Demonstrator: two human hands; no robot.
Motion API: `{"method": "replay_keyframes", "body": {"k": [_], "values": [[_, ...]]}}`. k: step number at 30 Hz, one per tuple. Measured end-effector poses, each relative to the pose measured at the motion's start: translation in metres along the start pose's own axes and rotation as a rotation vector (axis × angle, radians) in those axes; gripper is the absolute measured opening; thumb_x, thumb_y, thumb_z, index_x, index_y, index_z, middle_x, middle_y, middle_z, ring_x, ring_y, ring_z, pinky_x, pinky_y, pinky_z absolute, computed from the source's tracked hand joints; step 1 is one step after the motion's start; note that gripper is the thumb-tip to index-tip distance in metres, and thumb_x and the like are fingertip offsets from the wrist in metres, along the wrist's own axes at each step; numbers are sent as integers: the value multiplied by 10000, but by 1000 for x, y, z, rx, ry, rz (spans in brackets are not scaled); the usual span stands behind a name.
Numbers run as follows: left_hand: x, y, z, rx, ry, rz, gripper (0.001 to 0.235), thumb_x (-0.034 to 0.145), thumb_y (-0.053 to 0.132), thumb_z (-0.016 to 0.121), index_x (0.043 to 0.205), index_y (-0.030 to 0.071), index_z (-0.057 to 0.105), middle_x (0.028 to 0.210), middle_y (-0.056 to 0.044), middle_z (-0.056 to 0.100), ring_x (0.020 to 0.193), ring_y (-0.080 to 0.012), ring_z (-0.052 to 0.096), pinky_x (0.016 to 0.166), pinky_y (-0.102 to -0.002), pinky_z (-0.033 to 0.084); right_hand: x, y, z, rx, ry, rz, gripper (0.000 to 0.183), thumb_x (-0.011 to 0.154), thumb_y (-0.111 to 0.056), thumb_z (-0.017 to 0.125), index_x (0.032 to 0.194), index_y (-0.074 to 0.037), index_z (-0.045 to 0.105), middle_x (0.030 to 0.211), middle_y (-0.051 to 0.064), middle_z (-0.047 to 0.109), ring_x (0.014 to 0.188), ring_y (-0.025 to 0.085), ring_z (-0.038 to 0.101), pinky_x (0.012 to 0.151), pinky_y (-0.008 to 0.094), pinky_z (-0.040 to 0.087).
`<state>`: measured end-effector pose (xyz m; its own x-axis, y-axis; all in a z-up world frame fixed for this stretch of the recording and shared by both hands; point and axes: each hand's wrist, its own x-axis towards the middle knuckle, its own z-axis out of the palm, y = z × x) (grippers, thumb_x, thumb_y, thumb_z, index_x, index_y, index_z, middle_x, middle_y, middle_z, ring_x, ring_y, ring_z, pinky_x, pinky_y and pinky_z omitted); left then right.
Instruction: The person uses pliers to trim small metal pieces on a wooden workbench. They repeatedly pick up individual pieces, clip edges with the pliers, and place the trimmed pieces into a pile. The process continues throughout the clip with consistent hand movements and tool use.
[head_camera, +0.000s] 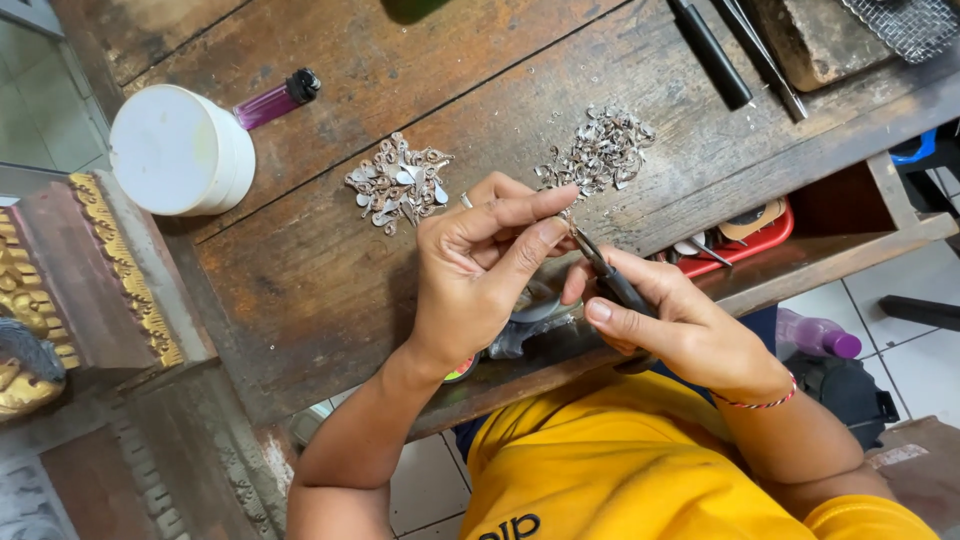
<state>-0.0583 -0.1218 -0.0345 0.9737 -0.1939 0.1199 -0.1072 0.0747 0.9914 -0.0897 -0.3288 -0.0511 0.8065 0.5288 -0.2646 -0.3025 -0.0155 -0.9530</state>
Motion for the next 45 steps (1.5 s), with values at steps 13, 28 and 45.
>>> {"method": "replay_keyframes", "body": {"k": [13,28,45], "values": [[2,-8,0,-144,-43,-79,213,1019,29,686,1226,64,719,985,-28,613,894,-121,711,879,-236,671,-2,1,0,-105,24,0,193,1014,-290,573,1045,-106,624,822,-27,506,626,72,395,540,215,370],[2,-13,0,-216,-35,-117,216,1013,22,701,1223,63,731,956,-2,640,913,-107,697,878,-203,624,1,7,1,132,22,50,236,995,-242,610,1137,-55,644,694,-28,446,567,77,373,500,221,299],[0,-14,9,-199,29,-183,457,944,-15,748,1383,24,626,1133,-45,662,993,-87,704,971,-215,610,4,3,7,236,89,57,177,1003,-218,608,1032,-45,587,666,-25,379,503,78,316,435,227,248]]}}
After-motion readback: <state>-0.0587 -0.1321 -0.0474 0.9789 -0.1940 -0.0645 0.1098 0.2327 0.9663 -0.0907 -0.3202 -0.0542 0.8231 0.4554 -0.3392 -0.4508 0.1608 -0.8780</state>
